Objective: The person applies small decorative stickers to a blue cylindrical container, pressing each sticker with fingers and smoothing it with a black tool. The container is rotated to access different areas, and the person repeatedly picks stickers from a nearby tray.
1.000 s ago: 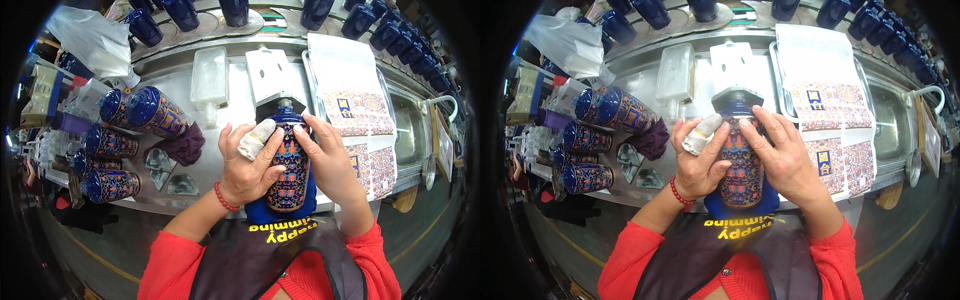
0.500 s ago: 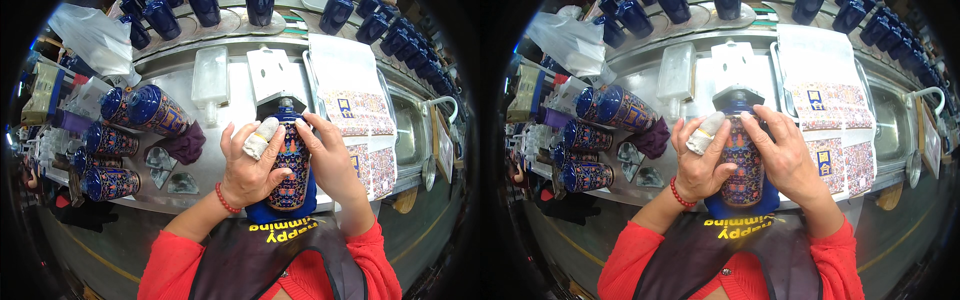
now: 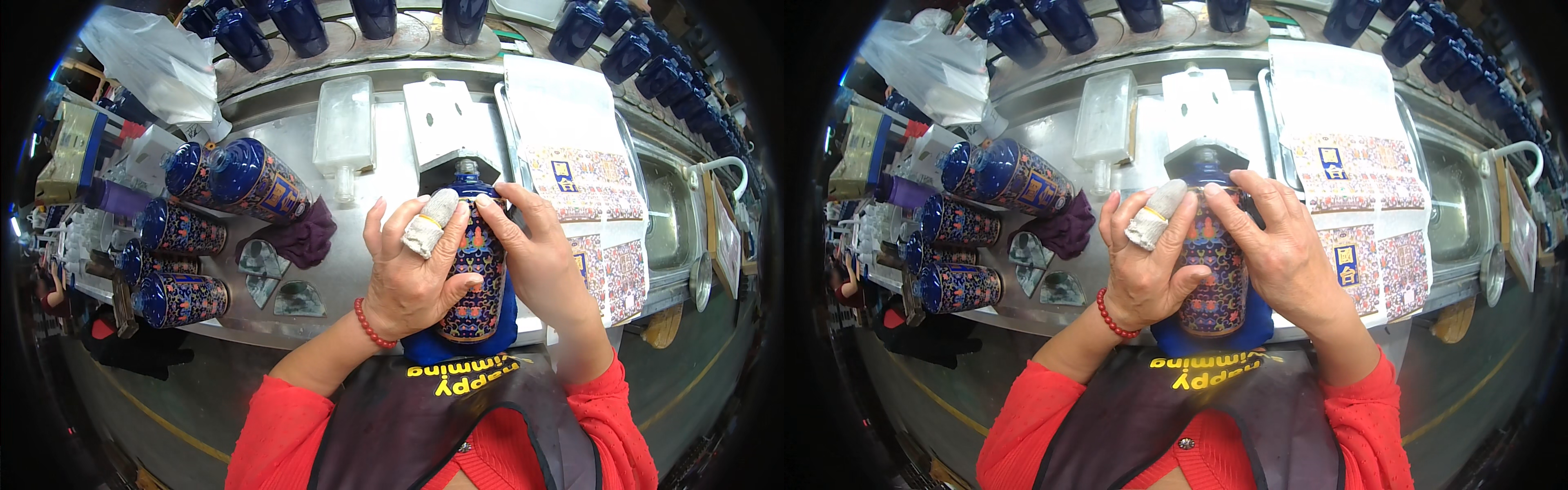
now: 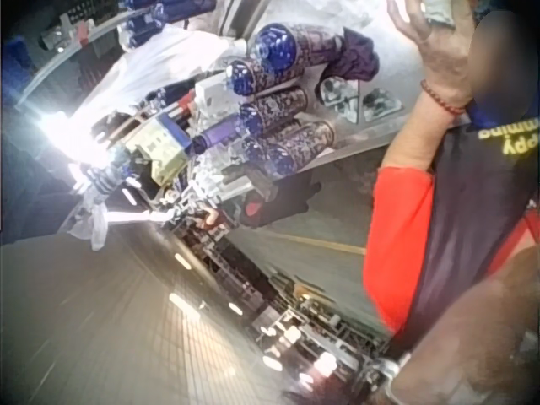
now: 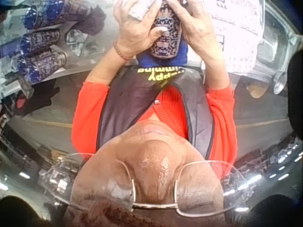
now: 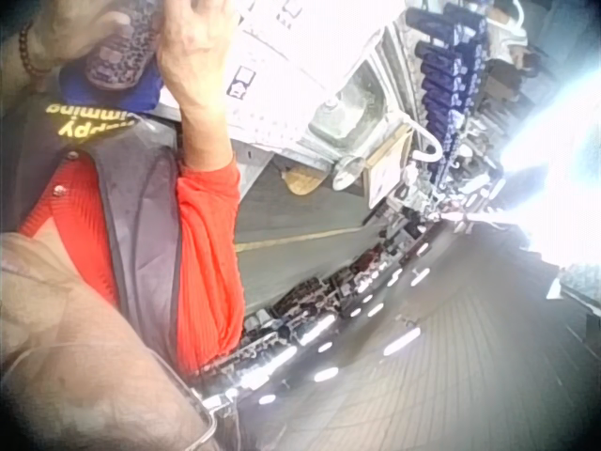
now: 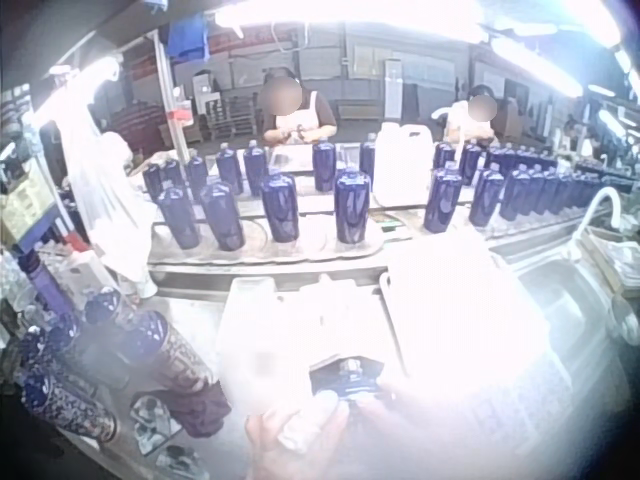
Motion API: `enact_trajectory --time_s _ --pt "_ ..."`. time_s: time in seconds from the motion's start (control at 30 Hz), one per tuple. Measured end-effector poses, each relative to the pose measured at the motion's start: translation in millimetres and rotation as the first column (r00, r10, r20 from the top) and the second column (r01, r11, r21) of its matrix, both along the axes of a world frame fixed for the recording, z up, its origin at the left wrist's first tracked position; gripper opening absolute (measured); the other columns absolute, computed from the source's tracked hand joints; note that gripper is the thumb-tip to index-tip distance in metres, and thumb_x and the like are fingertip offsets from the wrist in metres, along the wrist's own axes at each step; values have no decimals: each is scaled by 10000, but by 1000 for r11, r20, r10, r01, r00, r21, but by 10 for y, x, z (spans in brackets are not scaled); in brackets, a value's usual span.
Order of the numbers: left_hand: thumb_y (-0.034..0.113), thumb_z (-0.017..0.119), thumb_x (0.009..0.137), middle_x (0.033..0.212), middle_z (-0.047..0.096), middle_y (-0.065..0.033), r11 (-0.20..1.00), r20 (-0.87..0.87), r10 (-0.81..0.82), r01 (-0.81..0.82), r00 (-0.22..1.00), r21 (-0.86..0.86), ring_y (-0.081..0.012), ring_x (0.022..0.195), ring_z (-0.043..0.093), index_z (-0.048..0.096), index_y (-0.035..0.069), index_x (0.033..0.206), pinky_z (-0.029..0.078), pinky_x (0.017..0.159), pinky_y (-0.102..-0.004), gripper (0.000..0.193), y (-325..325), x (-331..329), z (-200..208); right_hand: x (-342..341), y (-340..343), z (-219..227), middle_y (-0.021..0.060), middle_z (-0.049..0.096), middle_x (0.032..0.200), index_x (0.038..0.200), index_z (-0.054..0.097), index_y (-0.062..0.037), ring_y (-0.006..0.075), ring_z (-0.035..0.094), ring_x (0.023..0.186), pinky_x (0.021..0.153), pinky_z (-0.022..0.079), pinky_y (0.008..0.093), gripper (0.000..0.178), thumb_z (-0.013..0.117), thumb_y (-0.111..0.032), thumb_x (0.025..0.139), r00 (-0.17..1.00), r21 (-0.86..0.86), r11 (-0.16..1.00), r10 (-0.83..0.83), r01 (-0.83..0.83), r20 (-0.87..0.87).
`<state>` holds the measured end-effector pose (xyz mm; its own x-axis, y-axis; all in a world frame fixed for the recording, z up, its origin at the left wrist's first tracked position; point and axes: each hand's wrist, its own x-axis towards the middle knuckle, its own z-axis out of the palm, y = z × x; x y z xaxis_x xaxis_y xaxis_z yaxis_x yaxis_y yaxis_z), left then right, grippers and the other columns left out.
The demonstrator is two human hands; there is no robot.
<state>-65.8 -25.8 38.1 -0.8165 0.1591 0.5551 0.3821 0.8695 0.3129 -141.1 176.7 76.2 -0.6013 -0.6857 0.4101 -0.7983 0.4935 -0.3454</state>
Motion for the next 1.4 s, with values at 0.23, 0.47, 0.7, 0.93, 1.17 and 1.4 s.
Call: enact_trajectory --time_s 0.23,0.47,0.7,0.93,1.17,1.4 --pt "606 438 1031 1400 603 -174 997 5 5 -5 1000 75 -346 1297 427 585 0 1436 196 1168 -585 743 7 -1 -38 9 13 14 218 533 1355 1425 597 -104 400 572 1206 1012 486 476 690 646 90 765 1000 37 999 -9 9 -12" --pt "607 434 1034 1388 606 -172 999 2 -5 5 1000 38 -349 1293 421 584 1 1434 191 1171 -583 742 -26 -16 -22 15 0 3 220 536 1349 1408 618 -106 401 572 1210 1019 486 478 684 657 88 754 1000 19 999 -27 27 10" --pt "606 448 1029 1368 620 -167 993 15 -27 26 1000 112 -346 1297 416 574 4 1441 182 1174 -576 740 -21 -63 -15 6 -2 -3 219 541 1339 1415 615 -115 403 572 1209 1021 487 478 714 671 87 733 1000 0 1000 -20 20 19" --pt "593 449 1034 1342 633 -160 996 16 -33 31 999 80 -337 1302 410 572 8 1447 173 1171 -576 726 -29 -69 6 24 -22 25 209 552 1361 1386 635 -110 392 575 1230 1041 486 450 640 651 96 780 999 10 999 -41 41 34" --pt "594 445 1035 1332 638 -153 998 11 -26 25 1000 64 -335 1301 410 572 19 1451 176 1168 -582 721 -26 -70 -1 32 -30 41 205 550 1380 1372 643 -99 386 571 1242 1055 483 435 607 635 109 802 998 10 999 -48 48 46" --pt "624 430 1027 1373 614 -152 996 18 -33 32 999 78 -335 1293 424 549 25 1471 180 1164 -598 755 -35 -59 -42 7 -14 -21 230 552 1321 1417 610 -102 408 579 1200 1021 488 475 728 648 116 724 999 -20 999 -27 27 22"
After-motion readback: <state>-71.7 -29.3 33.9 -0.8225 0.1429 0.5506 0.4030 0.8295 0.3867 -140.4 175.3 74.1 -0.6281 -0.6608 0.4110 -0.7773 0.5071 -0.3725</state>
